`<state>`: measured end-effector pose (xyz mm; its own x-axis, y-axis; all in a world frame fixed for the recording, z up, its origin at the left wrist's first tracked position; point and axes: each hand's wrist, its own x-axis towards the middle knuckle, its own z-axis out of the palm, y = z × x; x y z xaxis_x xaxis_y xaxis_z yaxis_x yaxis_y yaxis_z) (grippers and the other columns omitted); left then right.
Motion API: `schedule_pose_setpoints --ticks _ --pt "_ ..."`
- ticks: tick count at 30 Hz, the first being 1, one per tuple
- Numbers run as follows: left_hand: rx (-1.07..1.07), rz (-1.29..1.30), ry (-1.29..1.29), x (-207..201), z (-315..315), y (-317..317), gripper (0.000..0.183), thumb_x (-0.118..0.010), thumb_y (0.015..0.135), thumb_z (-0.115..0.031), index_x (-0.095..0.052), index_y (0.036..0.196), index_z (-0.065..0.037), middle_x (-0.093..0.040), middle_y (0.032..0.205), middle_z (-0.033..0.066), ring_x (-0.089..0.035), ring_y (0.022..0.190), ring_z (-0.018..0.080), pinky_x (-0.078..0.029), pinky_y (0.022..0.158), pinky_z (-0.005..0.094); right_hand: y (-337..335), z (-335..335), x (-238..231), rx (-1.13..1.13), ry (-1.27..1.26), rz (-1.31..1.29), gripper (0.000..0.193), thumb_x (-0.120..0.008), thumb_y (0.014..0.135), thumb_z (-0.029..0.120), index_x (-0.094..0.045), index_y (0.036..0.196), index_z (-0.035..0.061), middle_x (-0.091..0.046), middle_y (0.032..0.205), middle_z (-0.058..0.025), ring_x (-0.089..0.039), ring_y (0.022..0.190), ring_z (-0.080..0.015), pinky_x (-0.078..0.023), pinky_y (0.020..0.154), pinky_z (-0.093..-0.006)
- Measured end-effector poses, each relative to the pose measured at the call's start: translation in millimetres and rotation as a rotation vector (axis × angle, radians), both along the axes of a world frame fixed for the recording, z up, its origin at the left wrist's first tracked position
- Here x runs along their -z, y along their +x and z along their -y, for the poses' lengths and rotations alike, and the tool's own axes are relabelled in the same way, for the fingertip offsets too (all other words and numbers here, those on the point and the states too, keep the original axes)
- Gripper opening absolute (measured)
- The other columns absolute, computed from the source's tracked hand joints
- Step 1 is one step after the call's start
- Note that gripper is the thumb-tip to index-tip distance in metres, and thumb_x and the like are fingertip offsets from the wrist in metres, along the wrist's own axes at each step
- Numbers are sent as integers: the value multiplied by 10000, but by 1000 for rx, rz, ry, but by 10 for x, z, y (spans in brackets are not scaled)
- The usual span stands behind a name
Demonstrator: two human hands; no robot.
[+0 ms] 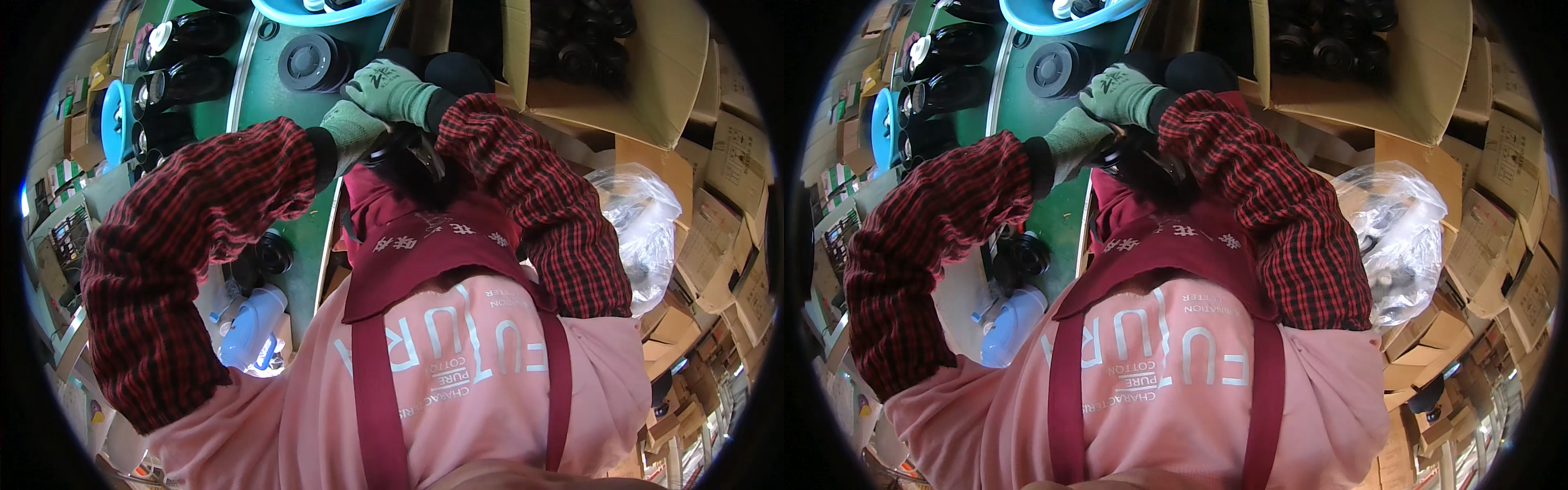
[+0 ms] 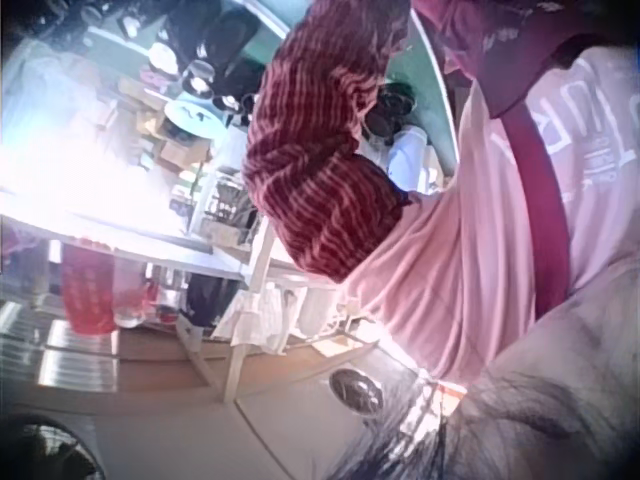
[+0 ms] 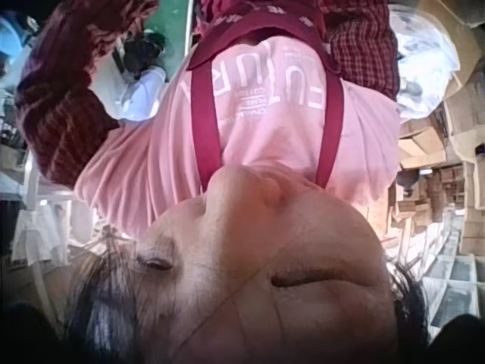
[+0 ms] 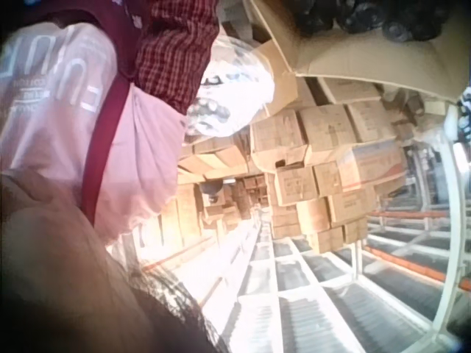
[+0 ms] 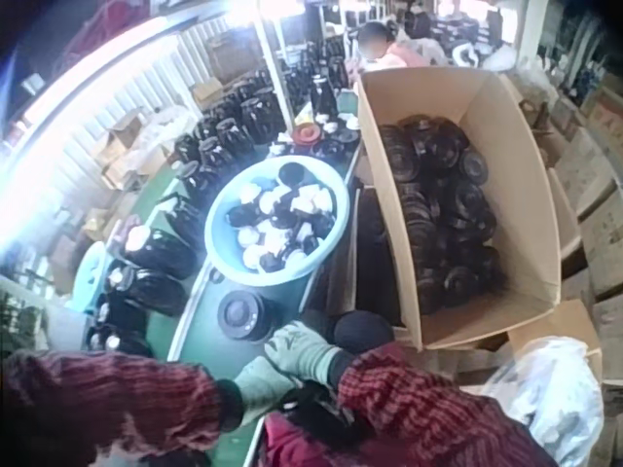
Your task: The person assembles black kettles by inserting a metal component into the base and securing a lid. They handle each kettle one at a time, placing the finished units into a cardboard box.
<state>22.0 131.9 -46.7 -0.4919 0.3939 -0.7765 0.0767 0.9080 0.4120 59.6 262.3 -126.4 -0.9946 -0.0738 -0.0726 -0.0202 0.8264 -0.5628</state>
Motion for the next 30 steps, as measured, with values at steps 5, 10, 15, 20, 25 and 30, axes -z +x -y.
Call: schedule_pose_setpoints --ticks 5,10,15,20,25,30 --pt "245 -81 197 41 -72 -9 340 -723 866 -210 -731 1154 -29 -760 1048 239 -733 1044 420 -577 881 454 340 -249 100 -28 197 -525 200 -635 935 319 -751 962 158 -745 871 -89 -732 883 -318 -558 763 -465" --pt "728 -218 566 278 -11 -419 316 -654 859 -63 -641 1174 -66 -694 1055 216 -658 1016 472 -539 847 516 821 -374 -679 243 237 19 375 -628 983 487 -727 979 125 -724 880 -92 -699 840 -281 -507 834 -436" --pt "709 -65 518 141 -95 -389 379 -640 850 -71 -665 1228 -57 -685 1143 210 -659 1074 451 -550 938 511 723 -919 -743 -367 304 -40 301 -598 1032 374 -695 1200 144 -729 897 -97 -728 863 -316 -558 764 -451" --pt "693 -82 529 25 -106 -348 389 -631 862 -57 -660 1249 -52 -686 1129 228 -657 1084 463 -546 922 505 688 -729 -660 -255 493 56 351 -555 1048 276 -655 1366 170 -747 937 -62 -738 828 -266 -552 653 -422" --pt "843 -91 626 160 -191 -445 442 -660 837 -40 -640 1277 -66 -689 1138 202 -674 1045 457 -583 853 497 1032 -318 -641 392 267 -44 389 -602 1036 384 -769 807 117 -677 621 -87 -667 539 -293 -504 540 -437" --pt "1214 -192 886 568 -620 -631 536 -752 749 -120 -662 1276 -144 -669 1158 99 -699 1009 352 -588 811 449 1189 -98 -1201 504 319 412 365 -652 1020 444 -651 1028 79 -705 810 -104 -717 645 -249 -543 544 -409"
